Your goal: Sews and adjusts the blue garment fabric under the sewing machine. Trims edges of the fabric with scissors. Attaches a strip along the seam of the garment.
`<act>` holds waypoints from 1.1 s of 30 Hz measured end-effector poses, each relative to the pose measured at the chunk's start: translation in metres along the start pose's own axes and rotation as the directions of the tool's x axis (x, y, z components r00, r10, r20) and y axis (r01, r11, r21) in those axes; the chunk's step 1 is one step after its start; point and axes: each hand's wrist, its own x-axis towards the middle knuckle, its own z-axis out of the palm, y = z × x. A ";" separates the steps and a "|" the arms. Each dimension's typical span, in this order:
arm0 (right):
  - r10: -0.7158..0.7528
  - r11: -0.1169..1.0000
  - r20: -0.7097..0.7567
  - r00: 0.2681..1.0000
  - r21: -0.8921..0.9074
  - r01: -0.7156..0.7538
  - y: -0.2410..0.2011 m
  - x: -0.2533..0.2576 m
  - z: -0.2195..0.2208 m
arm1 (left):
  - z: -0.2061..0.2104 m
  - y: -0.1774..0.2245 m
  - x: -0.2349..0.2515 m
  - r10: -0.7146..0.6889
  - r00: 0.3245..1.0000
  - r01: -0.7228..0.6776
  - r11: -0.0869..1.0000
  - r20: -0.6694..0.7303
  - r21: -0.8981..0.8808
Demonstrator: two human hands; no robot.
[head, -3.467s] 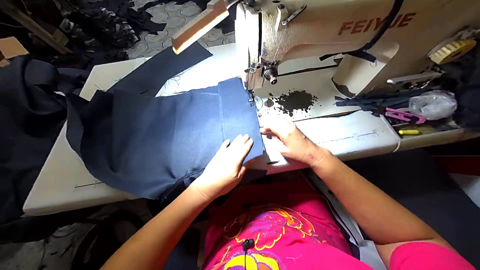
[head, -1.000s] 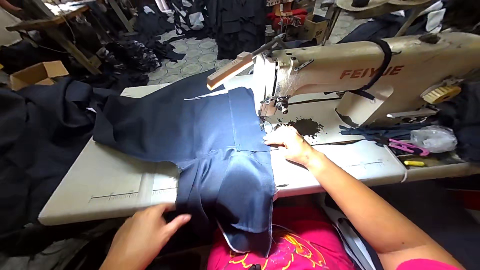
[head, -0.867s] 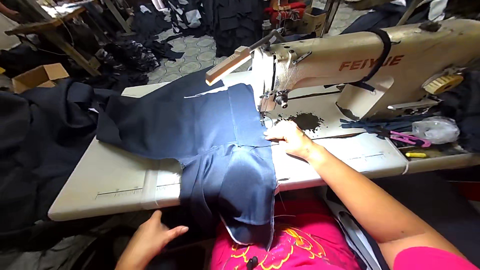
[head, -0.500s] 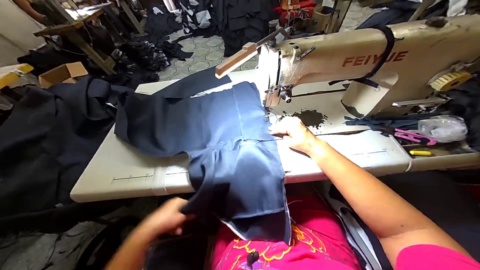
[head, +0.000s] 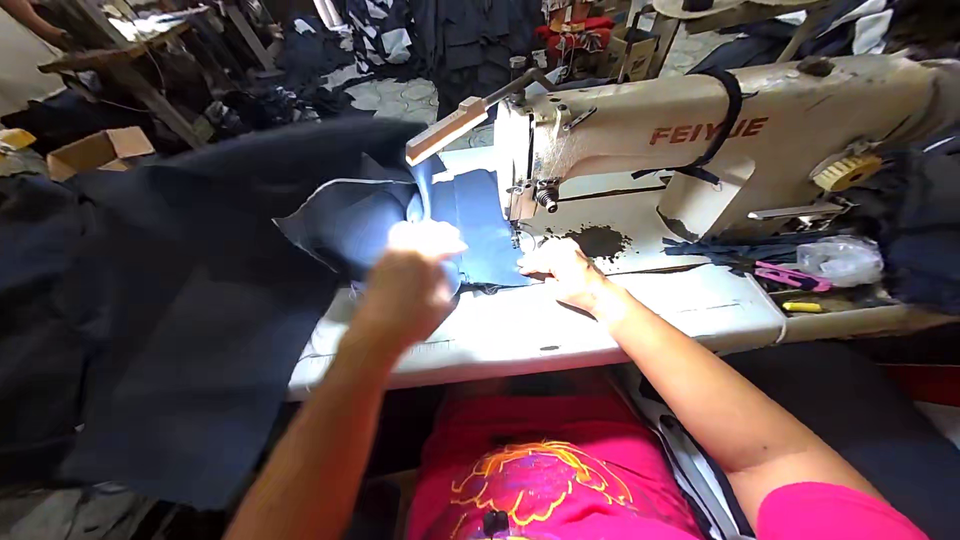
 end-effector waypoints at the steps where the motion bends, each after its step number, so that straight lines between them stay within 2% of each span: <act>1: -0.007 1.000 -0.018 1.000 -0.002 0.007 0.001 0.000 0.002 | 0.032 0.008 0.002 0.097 0.993 -0.094 0.994 0.074 -0.054; 4: -0.022 1.000 -0.029 0.999 0.008 0.022 0.003 -0.002 0.002 | 0.100 -0.002 0.021 0.243 0.940 -0.230 0.970 0.238 -0.083; 7: 0.008 1.000 -0.011 1.000 0.013 -0.007 0.001 -0.003 0.000 | 0.122 -0.024 0.038 0.320 0.933 -0.292 0.941 0.167 -0.172; 9: 0.084 0.996 -0.090 0.992 0.038 -0.081 -0.007 -0.005 -0.004 | 0.123 -0.031 0.042 0.351 0.931 -0.316 0.913 0.103 -0.257; 12: 0.147 0.989 -0.192 0.970 0.023 -0.145 -0.014 -0.010 -0.015 | 0.117 -0.033 0.043 0.345 0.925 -0.261 0.882 0.161 -0.392; 16: 0.139 0.987 -0.044 0.989 -0.077 -0.142 -0.019 -0.024 -0.013 | 0.126 -0.034 0.037 0.361 0.921 -0.305 0.902 0.147 -0.306; 22: 0.106 0.985 0.027 0.994 -0.139 -0.102 -0.020 -0.025 -0.012 | 0.141 -0.049 0.032 0.504 0.857 -0.467 0.847 0.106 -0.255; 29: 0.051 0.984 0.130 0.990 -0.174 -0.028 -0.022 -0.015 -0.017 | 0.138 -0.051 0.035 0.528 0.838 -0.477 0.831 0.137 -0.284; 33: 0.062 0.990 0.142 0.988 -0.134 -0.043 -0.019 -0.011 -0.019 | 0.137 -0.050 0.037 0.527 0.836 -0.470 0.831 0.151 -0.298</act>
